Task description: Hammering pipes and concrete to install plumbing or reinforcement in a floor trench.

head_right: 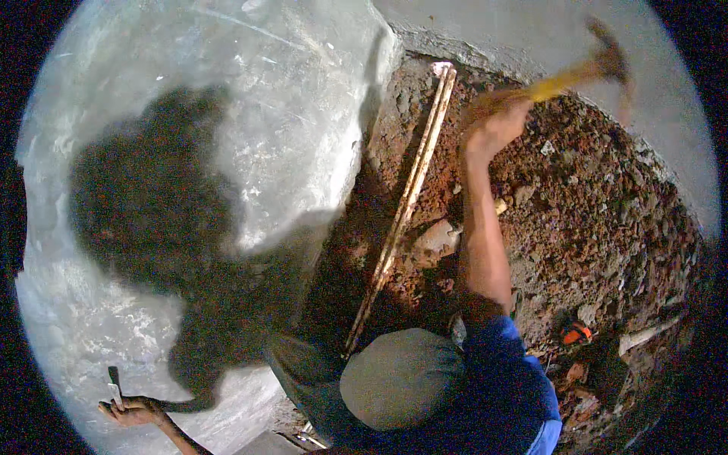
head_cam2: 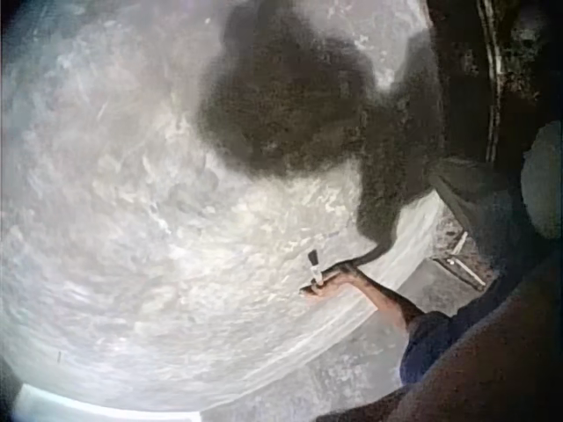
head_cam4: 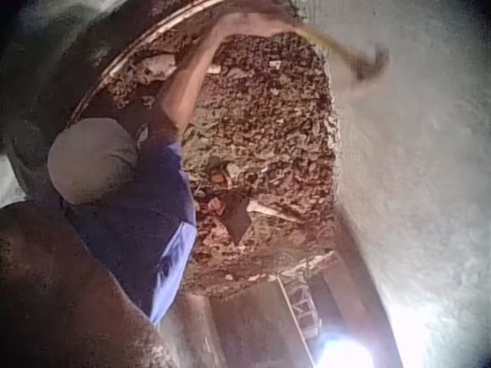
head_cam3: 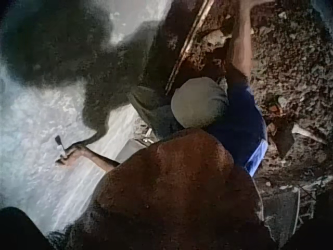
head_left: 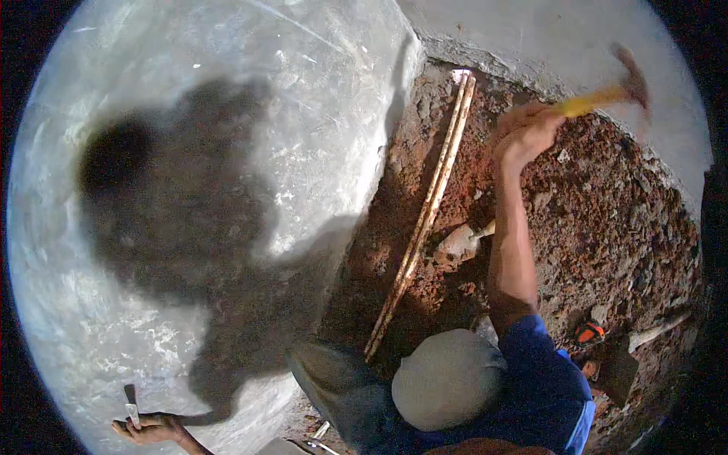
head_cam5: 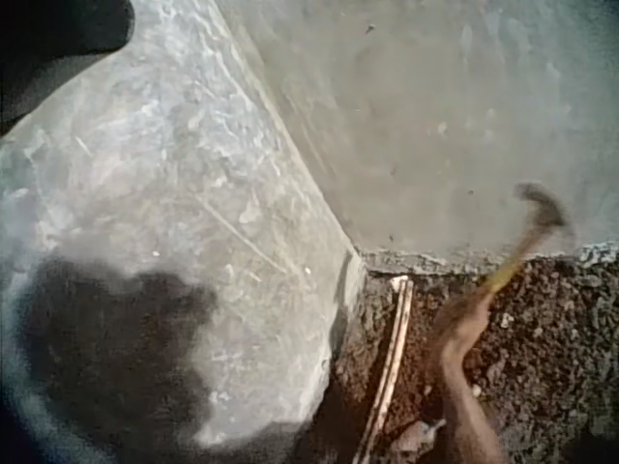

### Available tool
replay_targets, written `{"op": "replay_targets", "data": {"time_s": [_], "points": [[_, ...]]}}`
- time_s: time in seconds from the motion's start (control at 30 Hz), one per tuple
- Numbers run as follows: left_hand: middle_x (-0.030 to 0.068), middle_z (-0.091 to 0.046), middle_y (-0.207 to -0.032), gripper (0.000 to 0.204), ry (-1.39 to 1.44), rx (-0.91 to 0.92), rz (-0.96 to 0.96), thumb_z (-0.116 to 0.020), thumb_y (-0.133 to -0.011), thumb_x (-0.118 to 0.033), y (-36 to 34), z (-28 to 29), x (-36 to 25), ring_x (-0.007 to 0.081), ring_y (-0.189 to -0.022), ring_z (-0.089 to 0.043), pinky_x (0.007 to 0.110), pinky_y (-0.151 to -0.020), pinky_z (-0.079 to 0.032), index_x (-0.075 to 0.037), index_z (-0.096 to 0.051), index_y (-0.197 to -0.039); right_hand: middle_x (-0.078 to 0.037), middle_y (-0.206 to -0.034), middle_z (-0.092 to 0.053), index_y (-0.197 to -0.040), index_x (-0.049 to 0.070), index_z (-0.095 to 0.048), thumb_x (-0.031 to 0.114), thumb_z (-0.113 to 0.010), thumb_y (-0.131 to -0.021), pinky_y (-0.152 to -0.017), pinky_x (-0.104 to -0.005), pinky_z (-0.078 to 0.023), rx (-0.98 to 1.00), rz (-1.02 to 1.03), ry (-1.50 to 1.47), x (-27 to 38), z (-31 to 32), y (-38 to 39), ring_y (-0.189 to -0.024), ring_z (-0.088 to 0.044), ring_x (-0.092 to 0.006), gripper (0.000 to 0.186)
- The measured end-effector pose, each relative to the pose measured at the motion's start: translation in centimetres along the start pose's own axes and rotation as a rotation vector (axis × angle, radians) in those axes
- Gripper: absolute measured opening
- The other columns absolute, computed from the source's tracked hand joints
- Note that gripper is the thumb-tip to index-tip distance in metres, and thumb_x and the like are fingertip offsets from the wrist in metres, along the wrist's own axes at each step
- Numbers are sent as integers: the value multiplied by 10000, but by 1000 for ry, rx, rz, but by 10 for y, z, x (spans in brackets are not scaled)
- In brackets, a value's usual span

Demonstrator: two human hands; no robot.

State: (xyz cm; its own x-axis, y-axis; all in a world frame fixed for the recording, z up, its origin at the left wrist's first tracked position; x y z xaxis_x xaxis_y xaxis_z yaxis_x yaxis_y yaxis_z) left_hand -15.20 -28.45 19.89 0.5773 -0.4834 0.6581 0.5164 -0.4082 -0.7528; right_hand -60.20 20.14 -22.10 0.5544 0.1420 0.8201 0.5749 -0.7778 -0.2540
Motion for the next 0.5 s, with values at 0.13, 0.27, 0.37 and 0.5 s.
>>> {"op": "replay_targets", "data": {"time_s": [0.13,0.27,0.37,0.5], "points": [[310,-500,-1136,584,61,-54,31,-351,-926,-424,3,4,-2,450,-1051,-497,514,-860,-412,127,-526,-843,-2,-629,-504,-856,66,-488,381,-335,-947,-406,-223,-386,-438,-300,-406,-84,-23,8,-491,-468,-89,362],[304,-511,-1127,565,59,59,63,-355,-921,-428,22,-22,-5,445,-1051,-500,523,-854,-412,97,-525,-798,-33,-632,-515,-1052,-10,-509,232,-429,-915,-399,-280,-415,927,-492,1105,-227,-26,105,-496,-512,-165,289],[281,-482,-1167,409,29,31,9,-356,-942,-327,11,0,-3,422,-1097,-474,516,-879,-401,62,-481,-939,21,-508,-415,-742,80,-510,306,-382,-930,-320,-280,-285,566,-1052,378,-170,-11,132,-382,-380,-103,321],[282,-466,-1181,395,20,4,-65,-352,-942,-293,1,5,2,419,-1103,-463,500,-895,-394,73,-476,-1024,34,-507,-396,-742,94,-485,357,-300,-951,-327,-235,-260,256,-543,105,-32,-15,65,-387,-341,-75,384]]}}
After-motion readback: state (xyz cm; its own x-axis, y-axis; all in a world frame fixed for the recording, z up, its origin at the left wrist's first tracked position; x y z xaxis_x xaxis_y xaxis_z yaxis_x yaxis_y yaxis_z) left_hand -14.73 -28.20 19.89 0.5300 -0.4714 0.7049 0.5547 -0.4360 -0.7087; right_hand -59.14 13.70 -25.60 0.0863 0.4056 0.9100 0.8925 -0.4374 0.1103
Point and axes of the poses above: each hand's wrist, its own y-axis away from the middle knuckle, its own z-axis out of the back of the hand, x = y × z, the point moved 4 cm from there along -y, towards the middle knuckle
